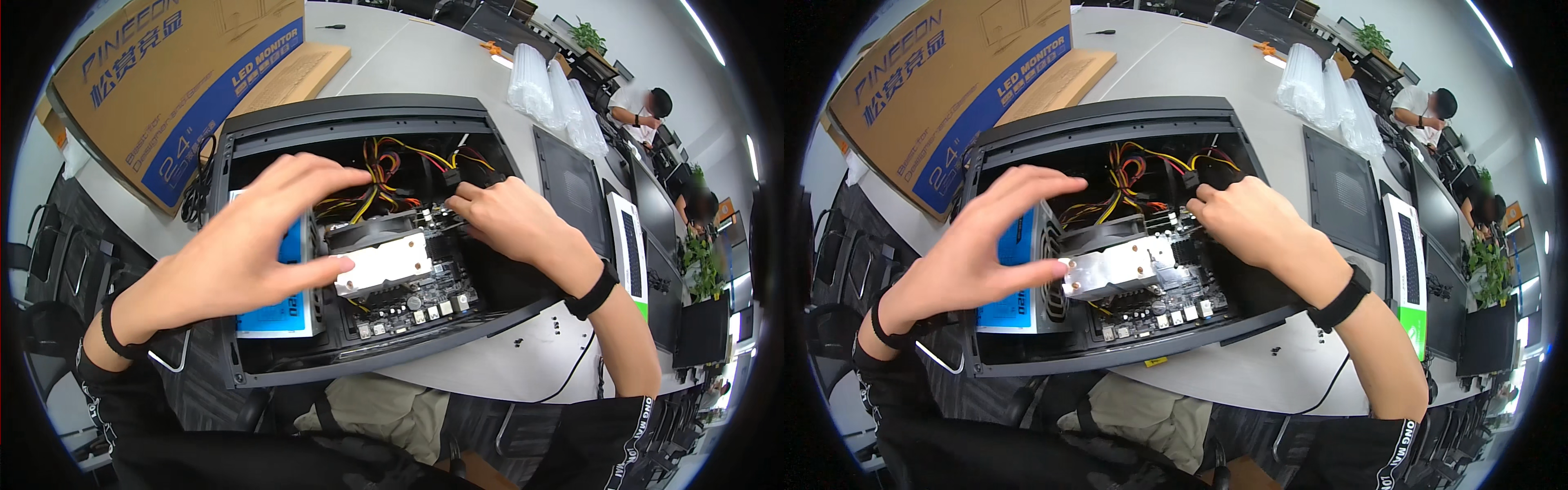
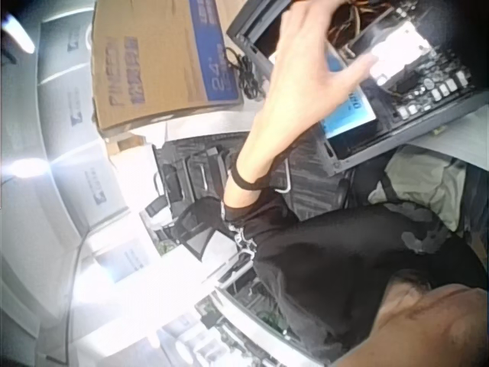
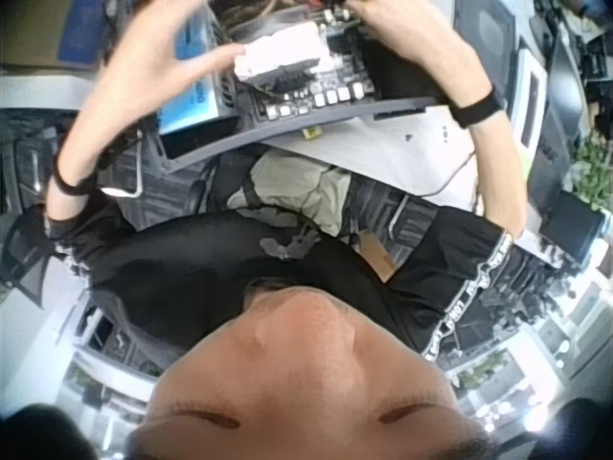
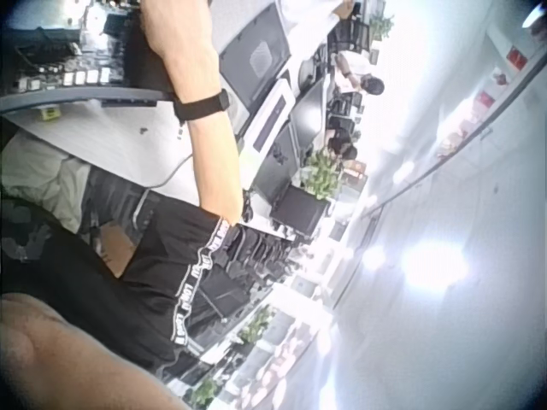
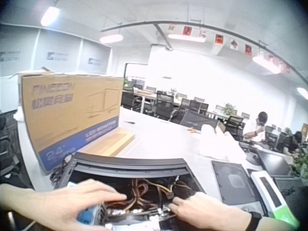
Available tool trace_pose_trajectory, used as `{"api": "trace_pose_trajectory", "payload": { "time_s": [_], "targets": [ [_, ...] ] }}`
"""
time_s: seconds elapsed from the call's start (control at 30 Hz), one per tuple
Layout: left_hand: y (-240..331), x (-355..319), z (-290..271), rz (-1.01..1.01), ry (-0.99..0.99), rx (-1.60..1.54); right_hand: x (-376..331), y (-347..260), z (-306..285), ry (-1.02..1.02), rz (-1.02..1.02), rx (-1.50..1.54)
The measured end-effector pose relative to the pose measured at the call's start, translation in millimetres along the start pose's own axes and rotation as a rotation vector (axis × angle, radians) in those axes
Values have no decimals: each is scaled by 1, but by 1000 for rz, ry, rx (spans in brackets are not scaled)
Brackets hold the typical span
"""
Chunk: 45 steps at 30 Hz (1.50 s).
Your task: Disassemble computer components including the motherboard and power supply from a desktop case.
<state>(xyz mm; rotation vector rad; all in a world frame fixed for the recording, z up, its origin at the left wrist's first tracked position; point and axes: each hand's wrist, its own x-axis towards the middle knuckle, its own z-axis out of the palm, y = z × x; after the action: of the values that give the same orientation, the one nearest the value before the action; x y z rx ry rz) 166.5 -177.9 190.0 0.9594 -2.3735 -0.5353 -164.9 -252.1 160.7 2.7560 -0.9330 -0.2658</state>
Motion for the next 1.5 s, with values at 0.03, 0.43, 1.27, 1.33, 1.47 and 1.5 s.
{"api": "trace_pose_trajectory", "payload": {
  "time_s": [0.03, 0.43, 1.27, 1.33, 1.47, 1.5],
  "targets": [
    [-2, -5, -8, -50, 1, 11, 0, 0, -1, 14, 2, 55],
    [1, -40, -36, -143, -418, 288, 3, -2, -12, 141, 148, 449],
    [11, -31, -18, -201, -262, 287, -4, -3, -12, 216, 174, 457],
    [11, -32, -19, -214, -261, 282, -4, -4, -12, 217, 179, 481],
    [12, -33, -22, -186, -256, 231, -3, -3, -8, 269, 128, 452],
    [13, -33, -22, -212, -263, 227, -3, -2, -7, 264, 132, 456]
  ]
}}
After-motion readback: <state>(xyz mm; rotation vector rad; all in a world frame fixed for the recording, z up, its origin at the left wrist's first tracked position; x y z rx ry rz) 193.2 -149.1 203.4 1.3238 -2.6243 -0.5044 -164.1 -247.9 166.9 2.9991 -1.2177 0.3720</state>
